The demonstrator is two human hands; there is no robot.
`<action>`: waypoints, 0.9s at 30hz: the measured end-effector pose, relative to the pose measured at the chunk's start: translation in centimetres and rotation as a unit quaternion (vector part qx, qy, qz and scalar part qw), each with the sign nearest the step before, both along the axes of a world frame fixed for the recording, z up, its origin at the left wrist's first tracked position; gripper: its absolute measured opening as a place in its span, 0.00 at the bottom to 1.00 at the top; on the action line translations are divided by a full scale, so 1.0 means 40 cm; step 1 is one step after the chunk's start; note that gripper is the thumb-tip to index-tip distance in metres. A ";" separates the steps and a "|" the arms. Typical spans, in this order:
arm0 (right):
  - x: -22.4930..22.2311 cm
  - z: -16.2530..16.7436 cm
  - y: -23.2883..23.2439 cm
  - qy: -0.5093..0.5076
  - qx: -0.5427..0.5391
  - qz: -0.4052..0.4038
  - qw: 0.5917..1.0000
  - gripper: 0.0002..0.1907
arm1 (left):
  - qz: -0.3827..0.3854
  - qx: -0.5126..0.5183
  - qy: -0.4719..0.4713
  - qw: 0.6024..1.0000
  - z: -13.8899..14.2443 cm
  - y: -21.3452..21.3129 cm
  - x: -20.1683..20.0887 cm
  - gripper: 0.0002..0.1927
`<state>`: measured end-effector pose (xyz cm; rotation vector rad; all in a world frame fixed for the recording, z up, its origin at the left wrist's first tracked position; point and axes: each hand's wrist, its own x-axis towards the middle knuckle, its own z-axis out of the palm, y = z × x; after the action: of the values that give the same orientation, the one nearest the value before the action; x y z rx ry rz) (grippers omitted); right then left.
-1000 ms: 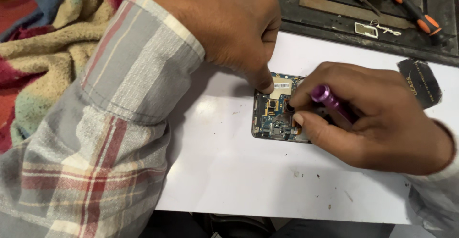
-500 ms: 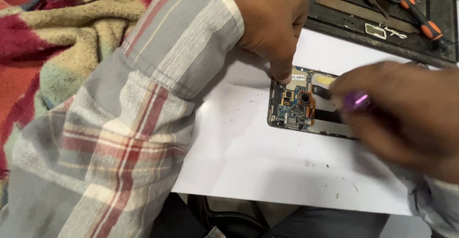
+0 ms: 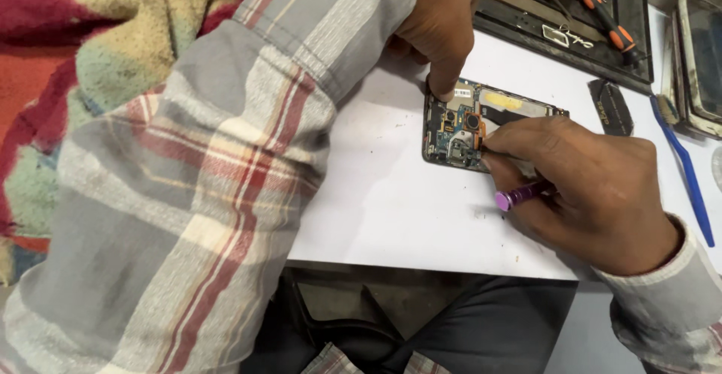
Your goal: The person opens a smartphone and uses a purple screwdriver to remove screws from the internal components. The person then removes a small component from the motherboard and places it on the table.
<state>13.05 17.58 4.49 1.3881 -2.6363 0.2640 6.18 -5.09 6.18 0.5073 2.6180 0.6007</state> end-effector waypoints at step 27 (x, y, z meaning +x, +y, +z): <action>0.010 -0.021 0.011 0.110 -0.011 0.014 0.994 0.10 | -0.009 0.056 -0.022 0.998 -0.033 0.009 -0.060 0.12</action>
<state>13.43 18.02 3.64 1.3633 -2.4299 0.1356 3.78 -4.73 4.88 0.5444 2.5472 0.7474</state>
